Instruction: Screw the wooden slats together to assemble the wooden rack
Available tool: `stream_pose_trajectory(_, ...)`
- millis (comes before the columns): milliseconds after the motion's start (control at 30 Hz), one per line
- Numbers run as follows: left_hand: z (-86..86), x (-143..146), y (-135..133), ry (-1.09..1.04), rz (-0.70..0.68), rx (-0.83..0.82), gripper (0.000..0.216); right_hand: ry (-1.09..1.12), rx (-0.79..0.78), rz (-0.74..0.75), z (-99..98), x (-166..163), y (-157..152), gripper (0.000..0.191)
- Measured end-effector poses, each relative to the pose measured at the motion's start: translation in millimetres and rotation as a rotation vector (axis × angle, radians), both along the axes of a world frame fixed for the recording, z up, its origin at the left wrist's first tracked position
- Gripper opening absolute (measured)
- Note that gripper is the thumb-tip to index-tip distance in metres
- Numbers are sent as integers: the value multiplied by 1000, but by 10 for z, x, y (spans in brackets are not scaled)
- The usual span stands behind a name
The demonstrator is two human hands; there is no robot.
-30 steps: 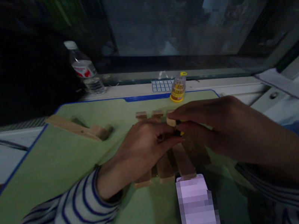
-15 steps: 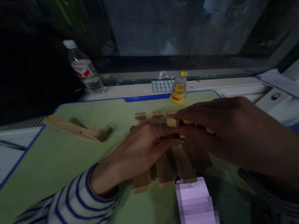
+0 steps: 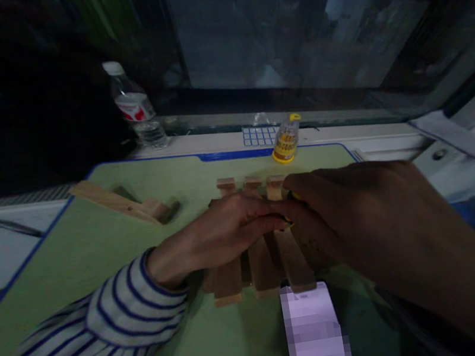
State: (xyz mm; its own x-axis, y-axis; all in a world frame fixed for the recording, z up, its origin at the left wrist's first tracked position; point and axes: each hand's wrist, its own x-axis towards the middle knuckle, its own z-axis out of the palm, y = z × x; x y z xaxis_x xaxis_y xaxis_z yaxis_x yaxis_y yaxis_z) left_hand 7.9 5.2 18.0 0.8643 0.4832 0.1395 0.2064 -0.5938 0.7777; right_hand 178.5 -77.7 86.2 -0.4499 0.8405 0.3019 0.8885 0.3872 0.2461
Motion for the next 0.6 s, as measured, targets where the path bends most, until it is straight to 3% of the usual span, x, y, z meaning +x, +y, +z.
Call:
stream_pose_trajectory(333, -19, 41, -115, 10, 218, 64, 21, 39, 7, -8, -48, 59, 70, 17)
stream_pose_trajectory(467, -26, 42, -112, 42, 230, 99, 22, 225, -50, 118, -74, 174, 105, 35)
stream_pose_trajectory(600, 8, 54, -149, 73, 271, 165, 21, 357, -153, 245, -56, 211, 122, 30)
